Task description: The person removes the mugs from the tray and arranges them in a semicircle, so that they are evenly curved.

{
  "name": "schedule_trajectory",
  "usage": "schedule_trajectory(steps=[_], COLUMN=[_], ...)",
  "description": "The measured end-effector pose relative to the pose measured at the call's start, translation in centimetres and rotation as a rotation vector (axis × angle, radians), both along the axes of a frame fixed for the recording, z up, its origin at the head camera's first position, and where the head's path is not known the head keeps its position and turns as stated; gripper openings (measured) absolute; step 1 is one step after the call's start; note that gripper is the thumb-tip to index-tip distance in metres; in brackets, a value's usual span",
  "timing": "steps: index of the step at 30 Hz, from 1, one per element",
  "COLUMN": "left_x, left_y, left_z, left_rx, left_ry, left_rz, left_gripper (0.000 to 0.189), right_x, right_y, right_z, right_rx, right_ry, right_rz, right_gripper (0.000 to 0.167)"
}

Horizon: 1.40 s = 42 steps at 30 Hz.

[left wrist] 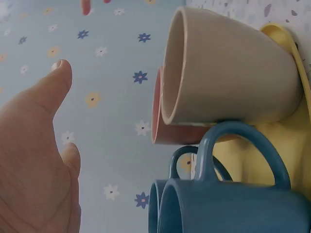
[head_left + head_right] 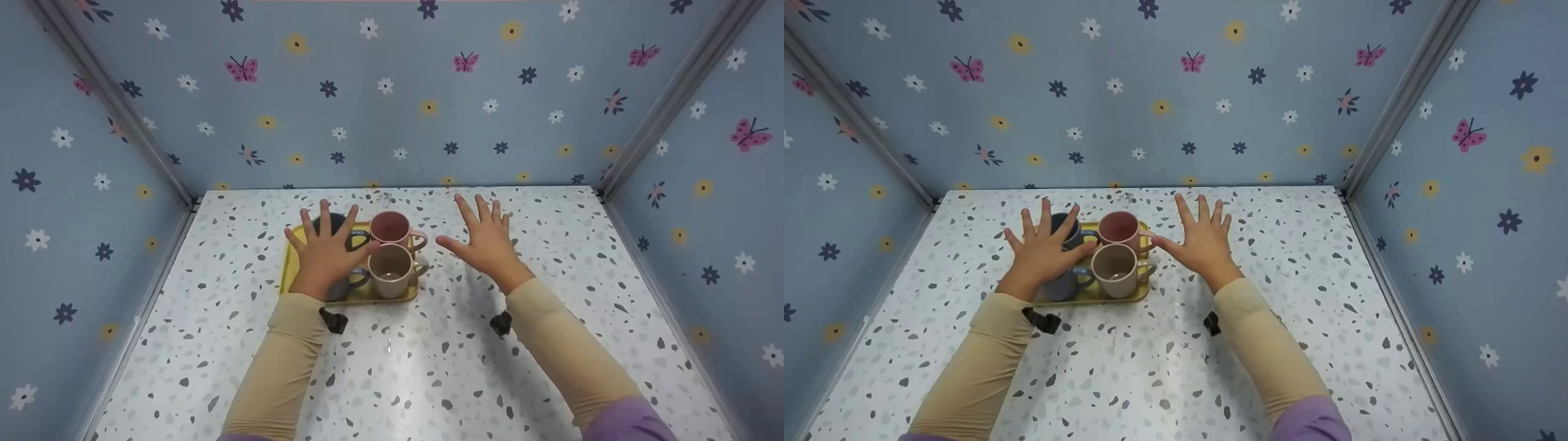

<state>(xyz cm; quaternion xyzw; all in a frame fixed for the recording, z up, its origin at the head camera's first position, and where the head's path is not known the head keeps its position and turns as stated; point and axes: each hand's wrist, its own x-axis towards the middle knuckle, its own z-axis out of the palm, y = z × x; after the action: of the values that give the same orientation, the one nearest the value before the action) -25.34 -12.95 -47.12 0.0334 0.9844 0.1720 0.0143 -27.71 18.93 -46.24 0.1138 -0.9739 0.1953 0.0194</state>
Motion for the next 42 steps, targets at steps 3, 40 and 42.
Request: schedule_trajectory(steps=[3,40,42], left_x=[0.4,2.4,2.4], left_y=[-1.3,-11.2,-11.2], left_z=[-0.2,-11.3,-11.8], left_rx=[0.023,0.113,0.113], left_ry=[0.028,-0.093,-0.114], left_rz=[0.015,0.176,0.176], left_gripper=[0.095,0.062,0.064], right_x=[0.1,-0.4,-0.4], right_y=[-0.3,-2.2,-2.2], right_z=[-0.3,-6.8,-7.3], right_rx=[-0.018,-0.552,-0.582], right_ry=[0.026,0.121,0.105], right_rz=[0.014,0.128,0.123], right_gripper=[0.104,0.056,0.055])
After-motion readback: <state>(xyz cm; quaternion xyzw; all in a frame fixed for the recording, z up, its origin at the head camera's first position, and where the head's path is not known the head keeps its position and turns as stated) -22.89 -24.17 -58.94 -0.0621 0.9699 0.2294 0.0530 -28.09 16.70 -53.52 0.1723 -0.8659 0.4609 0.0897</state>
